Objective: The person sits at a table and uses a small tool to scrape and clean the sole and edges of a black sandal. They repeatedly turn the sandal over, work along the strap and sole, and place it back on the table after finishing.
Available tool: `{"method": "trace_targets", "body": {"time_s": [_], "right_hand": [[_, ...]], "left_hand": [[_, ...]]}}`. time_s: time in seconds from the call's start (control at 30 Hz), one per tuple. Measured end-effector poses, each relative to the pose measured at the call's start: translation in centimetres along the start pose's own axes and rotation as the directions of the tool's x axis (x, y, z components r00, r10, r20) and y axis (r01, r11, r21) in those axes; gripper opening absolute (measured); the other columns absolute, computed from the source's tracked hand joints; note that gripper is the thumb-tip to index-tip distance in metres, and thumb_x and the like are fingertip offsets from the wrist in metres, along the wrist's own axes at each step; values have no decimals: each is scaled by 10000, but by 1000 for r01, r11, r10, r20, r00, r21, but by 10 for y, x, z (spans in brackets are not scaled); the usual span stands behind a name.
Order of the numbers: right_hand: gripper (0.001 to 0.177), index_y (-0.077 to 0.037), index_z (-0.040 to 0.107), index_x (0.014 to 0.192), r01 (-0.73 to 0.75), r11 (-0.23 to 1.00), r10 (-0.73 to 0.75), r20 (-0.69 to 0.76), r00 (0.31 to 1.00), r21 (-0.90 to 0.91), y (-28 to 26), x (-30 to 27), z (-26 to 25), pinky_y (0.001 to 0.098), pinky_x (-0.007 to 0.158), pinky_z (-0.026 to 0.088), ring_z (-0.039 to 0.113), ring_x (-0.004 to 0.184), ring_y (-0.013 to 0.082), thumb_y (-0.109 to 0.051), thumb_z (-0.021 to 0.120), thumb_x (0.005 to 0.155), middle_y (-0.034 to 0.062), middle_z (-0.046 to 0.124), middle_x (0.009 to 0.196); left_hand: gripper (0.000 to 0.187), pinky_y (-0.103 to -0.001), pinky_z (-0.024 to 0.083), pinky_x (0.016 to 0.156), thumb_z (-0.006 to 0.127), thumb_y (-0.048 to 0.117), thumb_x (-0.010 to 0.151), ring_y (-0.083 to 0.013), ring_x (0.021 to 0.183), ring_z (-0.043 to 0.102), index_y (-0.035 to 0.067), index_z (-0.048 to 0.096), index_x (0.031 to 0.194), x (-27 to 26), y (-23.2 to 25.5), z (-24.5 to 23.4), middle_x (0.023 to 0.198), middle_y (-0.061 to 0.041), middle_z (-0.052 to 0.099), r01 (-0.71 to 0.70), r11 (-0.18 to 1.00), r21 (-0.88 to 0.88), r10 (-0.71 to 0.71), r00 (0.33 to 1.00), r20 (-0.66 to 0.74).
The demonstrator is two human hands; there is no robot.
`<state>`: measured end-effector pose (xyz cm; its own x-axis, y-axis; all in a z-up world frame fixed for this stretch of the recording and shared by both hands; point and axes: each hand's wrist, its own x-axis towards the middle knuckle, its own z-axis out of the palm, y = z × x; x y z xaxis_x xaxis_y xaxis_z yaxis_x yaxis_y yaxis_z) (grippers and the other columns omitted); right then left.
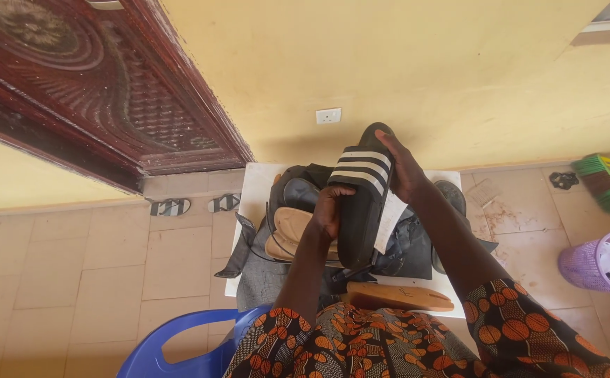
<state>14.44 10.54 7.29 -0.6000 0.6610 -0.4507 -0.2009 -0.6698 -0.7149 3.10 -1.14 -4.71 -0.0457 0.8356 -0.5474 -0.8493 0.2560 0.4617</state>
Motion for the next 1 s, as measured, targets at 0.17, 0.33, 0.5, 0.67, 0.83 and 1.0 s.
{"method": "trace_targets", "body": {"time_s": [0.17,0.33,0.5,0.67,0.83,1.0], "right_hand": [[340,-151,693,1133,60,992,-57,-31,998,108,-12,-11,21,318,605,665,738,667,195,-330,784,858,71,709,814],[746,-129,492,1438,136,978,-156,-123,980,-161,11,42,-31,300,677,685,749,734,165,-358,859,830,66,641,923],[525,-76,695,1115,43,983,-74,-168,983,-179,13,24,-19,316,557,612,717,609,205,-424,898,778,89,700,749],[552,-49,695,1091,-7,982,-22,-150,988,-190,19,20,-25,345,617,592,712,655,222,-482,878,803,132,715,802],[923,5,566,1372,-161,967,160,-22,987,-198,18,30,-56,495,807,630,740,900,359,-737,705,842,272,697,1055],[581,74,667,1172,-304,895,352,98,931,-326,-8,-54,-18,540,718,612,745,694,376,-401,785,859,293,736,895]], "left_hand": [[440,-536,531,991,763,247,875,-388,1192,589,49,670,1256,-39,7,41,1223,-208,653,-113,990,82,108,992,64],[927,-873,331,1090,675,44,921,-640,1406,262,178,75,1616,-61,20,55,1501,-324,200,-555,487,674,632,757,167],[591,-420,546,1071,731,128,904,-335,1429,512,355,652,1443,-49,23,50,1595,-43,495,-594,-345,727,685,369,628],[380,-303,609,970,758,387,945,-237,1347,590,327,723,1319,-36,26,39,1493,37,601,-487,-652,581,562,204,802],[285,-276,606,965,710,289,1002,-183,1279,639,227,738,1279,-40,32,33,1380,50,688,-376,-742,555,509,222,831],[304,-311,584,996,643,184,977,-172,1264,661,200,737,1266,-16,34,0,1314,38,723,-293,-687,664,604,278,747]]}}
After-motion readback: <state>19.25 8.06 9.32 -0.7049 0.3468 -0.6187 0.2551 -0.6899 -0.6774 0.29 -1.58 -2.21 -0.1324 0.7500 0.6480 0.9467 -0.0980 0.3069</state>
